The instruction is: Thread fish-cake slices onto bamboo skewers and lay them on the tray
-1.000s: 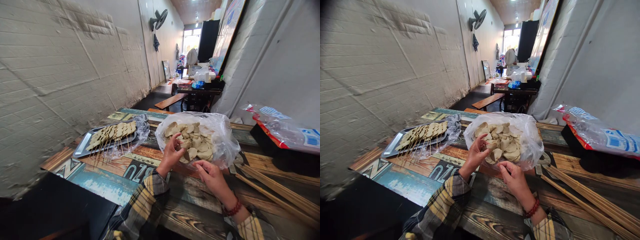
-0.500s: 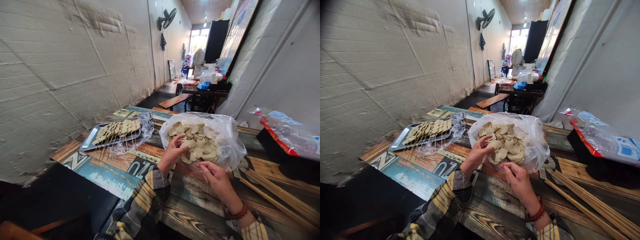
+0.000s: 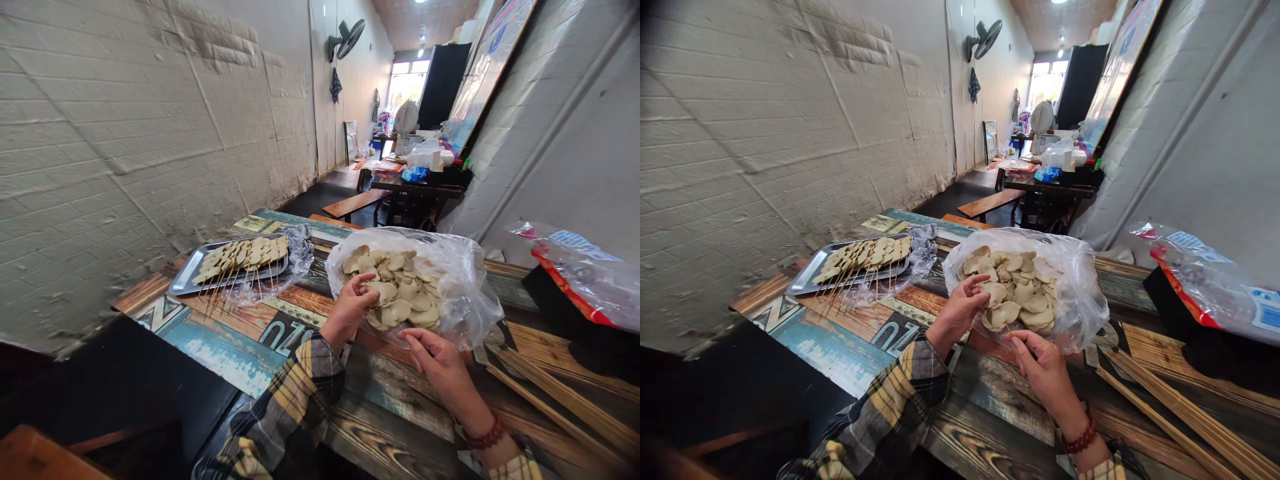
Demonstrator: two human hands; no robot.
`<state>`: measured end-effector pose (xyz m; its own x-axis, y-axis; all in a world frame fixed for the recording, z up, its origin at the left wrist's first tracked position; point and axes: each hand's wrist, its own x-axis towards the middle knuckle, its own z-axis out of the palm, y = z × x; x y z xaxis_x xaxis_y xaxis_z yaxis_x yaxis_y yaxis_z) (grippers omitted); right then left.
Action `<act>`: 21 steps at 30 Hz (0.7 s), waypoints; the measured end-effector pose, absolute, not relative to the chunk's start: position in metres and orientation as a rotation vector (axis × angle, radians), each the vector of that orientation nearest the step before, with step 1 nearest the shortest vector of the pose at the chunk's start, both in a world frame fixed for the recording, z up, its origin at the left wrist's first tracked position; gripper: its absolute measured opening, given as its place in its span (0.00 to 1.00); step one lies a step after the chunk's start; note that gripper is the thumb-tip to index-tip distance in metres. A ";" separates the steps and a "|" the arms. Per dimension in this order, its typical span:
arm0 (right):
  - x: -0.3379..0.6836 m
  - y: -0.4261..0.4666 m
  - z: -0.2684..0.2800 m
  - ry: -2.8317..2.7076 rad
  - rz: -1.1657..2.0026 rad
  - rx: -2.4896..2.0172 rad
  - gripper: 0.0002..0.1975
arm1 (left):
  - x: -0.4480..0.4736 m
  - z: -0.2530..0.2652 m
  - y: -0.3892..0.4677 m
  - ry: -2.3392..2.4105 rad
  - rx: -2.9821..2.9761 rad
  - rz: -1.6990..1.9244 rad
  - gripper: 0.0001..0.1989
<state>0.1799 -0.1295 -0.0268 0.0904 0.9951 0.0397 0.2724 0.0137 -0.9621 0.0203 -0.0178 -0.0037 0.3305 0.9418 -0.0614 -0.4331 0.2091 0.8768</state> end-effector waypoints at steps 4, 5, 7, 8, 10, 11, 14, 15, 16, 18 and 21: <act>0.181 -0.130 -0.025 -1.367 0.949 -1.454 0.19 | 0.021 -0.002 -0.019 0.700 0.871 1.053 0.28; 0.181 -0.131 -0.024 -1.370 0.947 -1.461 0.19 | 0.021 -0.002 -0.019 0.702 0.875 1.050 0.28; 0.181 -0.131 -0.023 -1.370 0.951 -1.468 0.20 | 0.021 -0.001 -0.020 0.708 0.889 1.040 0.28; 0.181 -0.131 -0.023 -1.366 0.957 -1.466 0.20 | 0.021 -0.001 -0.020 0.709 0.896 1.033 0.28; 0.181 -0.131 -0.023 -1.354 0.969 -1.453 0.20 | 0.020 0.000 -0.021 0.705 0.904 1.016 0.28; 0.181 -0.131 -0.024 -1.349 0.974 -1.446 0.21 | 0.020 0.001 -0.021 0.703 0.904 1.009 0.29; 0.182 -0.130 -0.027 -1.344 0.984 -1.430 0.21 | 0.019 0.002 -0.023 0.707 0.900 0.988 0.29; 0.182 -0.130 -0.027 -1.341 0.984 -1.430 0.21 | 0.019 0.002 -0.023 0.710 0.899 0.981 0.29; 0.183 -0.130 -0.028 -1.337 0.983 -1.431 0.21 | 0.019 0.002 -0.023 0.712 0.898 0.977 0.28; 0.183 -0.130 -0.028 -1.330 0.980 -1.435 0.21 | 0.019 0.003 -0.023 0.716 0.895 0.980 0.28; 0.183 -0.130 -0.025 -1.324 0.974 -1.439 0.21 | 0.019 0.003 -0.022 0.722 0.871 1.004 0.24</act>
<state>0.1827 -0.1300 -0.0254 0.1079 0.9936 0.0327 0.2649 0.0029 -0.9643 0.0188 -0.0221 0.0034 0.3710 0.9213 -0.1164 -0.4038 0.2729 0.8732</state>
